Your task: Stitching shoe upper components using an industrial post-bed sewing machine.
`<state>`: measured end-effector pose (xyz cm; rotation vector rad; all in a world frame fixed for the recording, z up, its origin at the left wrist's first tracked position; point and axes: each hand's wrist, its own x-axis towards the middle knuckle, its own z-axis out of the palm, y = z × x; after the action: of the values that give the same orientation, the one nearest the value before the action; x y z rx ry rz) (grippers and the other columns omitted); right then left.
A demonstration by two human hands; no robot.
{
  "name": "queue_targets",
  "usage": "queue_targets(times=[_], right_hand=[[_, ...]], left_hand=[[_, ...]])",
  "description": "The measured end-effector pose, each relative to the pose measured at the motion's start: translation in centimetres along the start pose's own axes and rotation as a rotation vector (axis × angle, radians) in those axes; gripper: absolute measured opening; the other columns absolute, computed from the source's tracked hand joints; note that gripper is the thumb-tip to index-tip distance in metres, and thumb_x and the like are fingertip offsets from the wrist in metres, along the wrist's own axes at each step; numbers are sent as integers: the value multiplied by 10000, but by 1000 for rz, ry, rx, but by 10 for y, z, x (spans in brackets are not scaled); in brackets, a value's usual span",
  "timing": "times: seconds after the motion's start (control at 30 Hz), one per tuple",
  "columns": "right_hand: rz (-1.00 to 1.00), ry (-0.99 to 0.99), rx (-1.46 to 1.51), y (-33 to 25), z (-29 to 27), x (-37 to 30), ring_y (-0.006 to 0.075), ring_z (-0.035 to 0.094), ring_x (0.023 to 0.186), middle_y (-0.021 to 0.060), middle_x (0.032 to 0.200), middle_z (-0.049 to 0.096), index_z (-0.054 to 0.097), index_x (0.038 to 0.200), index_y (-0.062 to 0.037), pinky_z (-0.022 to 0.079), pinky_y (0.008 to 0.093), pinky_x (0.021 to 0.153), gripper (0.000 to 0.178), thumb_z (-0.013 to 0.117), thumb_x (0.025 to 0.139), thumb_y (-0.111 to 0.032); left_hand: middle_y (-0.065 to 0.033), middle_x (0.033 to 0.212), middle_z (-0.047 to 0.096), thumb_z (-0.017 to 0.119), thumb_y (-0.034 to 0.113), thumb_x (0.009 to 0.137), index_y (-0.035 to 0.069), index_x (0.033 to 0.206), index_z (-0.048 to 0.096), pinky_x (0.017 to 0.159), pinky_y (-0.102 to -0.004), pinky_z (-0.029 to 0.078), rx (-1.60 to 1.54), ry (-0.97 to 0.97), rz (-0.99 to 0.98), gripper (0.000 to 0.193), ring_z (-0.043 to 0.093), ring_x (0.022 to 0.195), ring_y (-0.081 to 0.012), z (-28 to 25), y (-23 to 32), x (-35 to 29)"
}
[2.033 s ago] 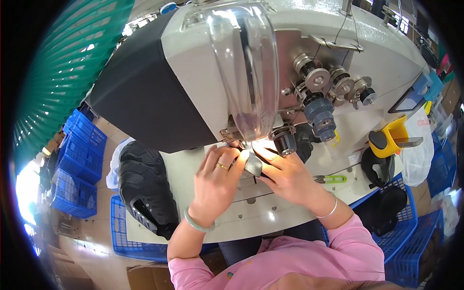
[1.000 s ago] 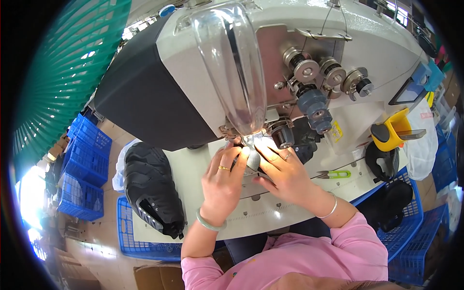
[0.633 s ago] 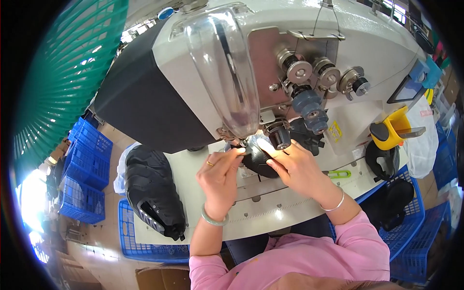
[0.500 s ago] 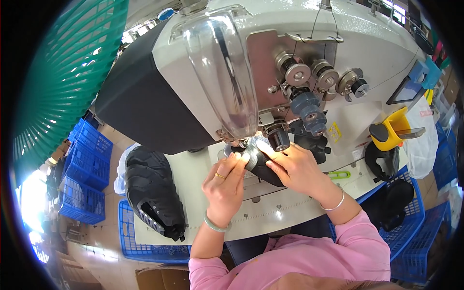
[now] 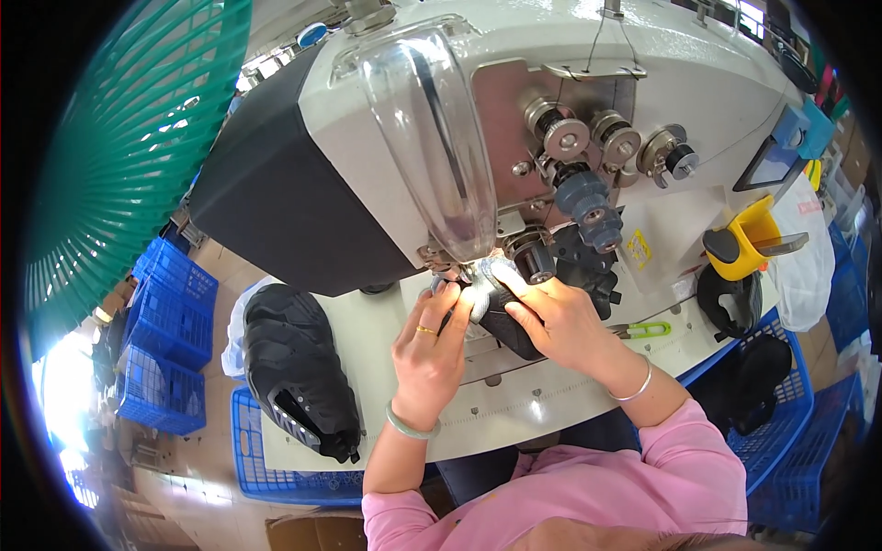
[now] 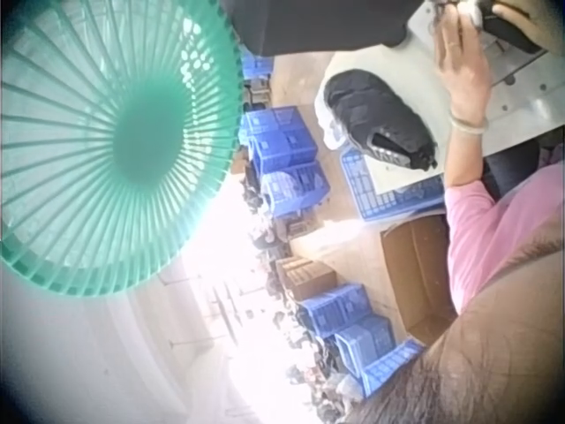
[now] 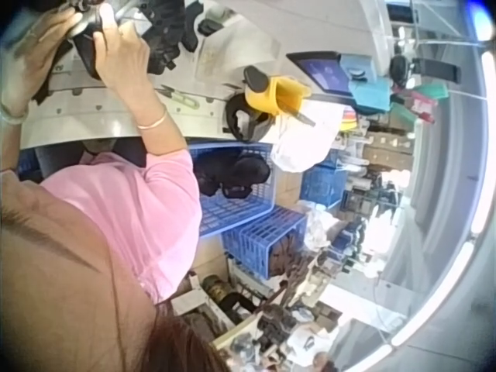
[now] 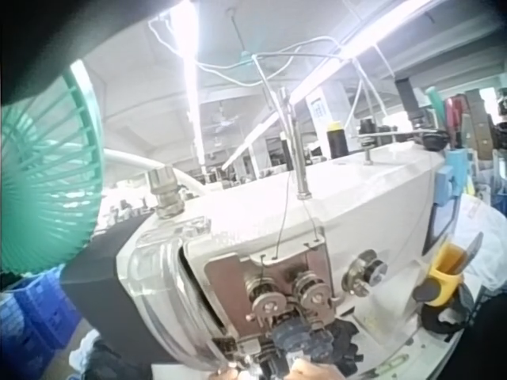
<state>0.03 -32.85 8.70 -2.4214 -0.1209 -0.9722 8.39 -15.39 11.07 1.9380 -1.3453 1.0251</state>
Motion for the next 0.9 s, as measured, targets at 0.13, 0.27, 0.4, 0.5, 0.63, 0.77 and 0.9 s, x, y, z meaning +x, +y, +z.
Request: queue_targets(times=[0.13, 0.27, 0.4, 0.5, 0.63, 0.77, 0.9], right_hand=[[-14, 21, -51, -6, 2, -2, 293, 598, 605, 111, 773, 536, 617, 1200, -87, 498, 388, 526, 342, 641, 895, -240], [-5, -64, -127, -8, 1, -3, 277, 574, 614, 114, 734, 549, 550, 1325, -85, 484, 375, 551, 463, 654, 888, -197], [-4, -44, -194, -19, 4, -1, 265, 542, 542, 99, 712, 506, 561, 1316, -96, 463, 368, 501, 435, 642, 900, -196], [0, -26, -220, -20, 9, -3, 255, 522, 507, 91, 705, 481, 564, 1310, -92, 447, 365, 475, 420, 631, 909, -199], [18, -10, -245, -21, 10, -3, 251, 523, 500, 91, 715, 483, 556, 1320, -94, 445, 360, 464, 422, 617, 919, -210], [37, 0, -248, -22, 12, -3, 252, 527, 500, 93, 715, 491, 553, 1325, -97, 449, 357, 463, 424, 612, 921, -211], [52, 30, -254, -23, 17, -3, 253, 533, 500, 98, 718, 506, 549, 1327, -85, 457, 353, 467, 433, 616, 917, -206]], left_hand=[[-95, 1028, 631, 677, -54, 676, 4, 974, 693, 841, -399, 566, -27, -4, 24, 304, 667, 899, -302, -1, -6, 0], [-84, 953, 674, 702, -45, 685, 20, 943, 713, 788, -359, 568, -131, 34, 21, 267, 675, 826, -264, -3, -13, 4], [-82, 872, 705, 722, -41, 713, 34, 906, 733, 720, -315, 559, -455, -4, -461, 207, 674, 751, -237, -5, -13, 5], [-88, 869, 699, 723, -52, 712, 27, 901, 732, 705, -315, 558, -349, 27, -326, 205, 680, 777, -253, -5, -7, 5], [-96, 908, 686, 723, -62, 694, 14, 897, 723, 714, -332, 565, -204, 72, -78, 217, 691, 838, -273, -5, -6, 1], [-98, 937, 674, 721, -62, 689, 10, 898, 717, 724, -342, 568, -217, 58, -62, 221, 692, 860, -284, -5, -8, 2], [-94, 936, 673, 716, -68, 688, 8, 904, 715, 725, -340, 570, -194, 52, -47, 228, 693, 869, -283, -4, -9, 2]])
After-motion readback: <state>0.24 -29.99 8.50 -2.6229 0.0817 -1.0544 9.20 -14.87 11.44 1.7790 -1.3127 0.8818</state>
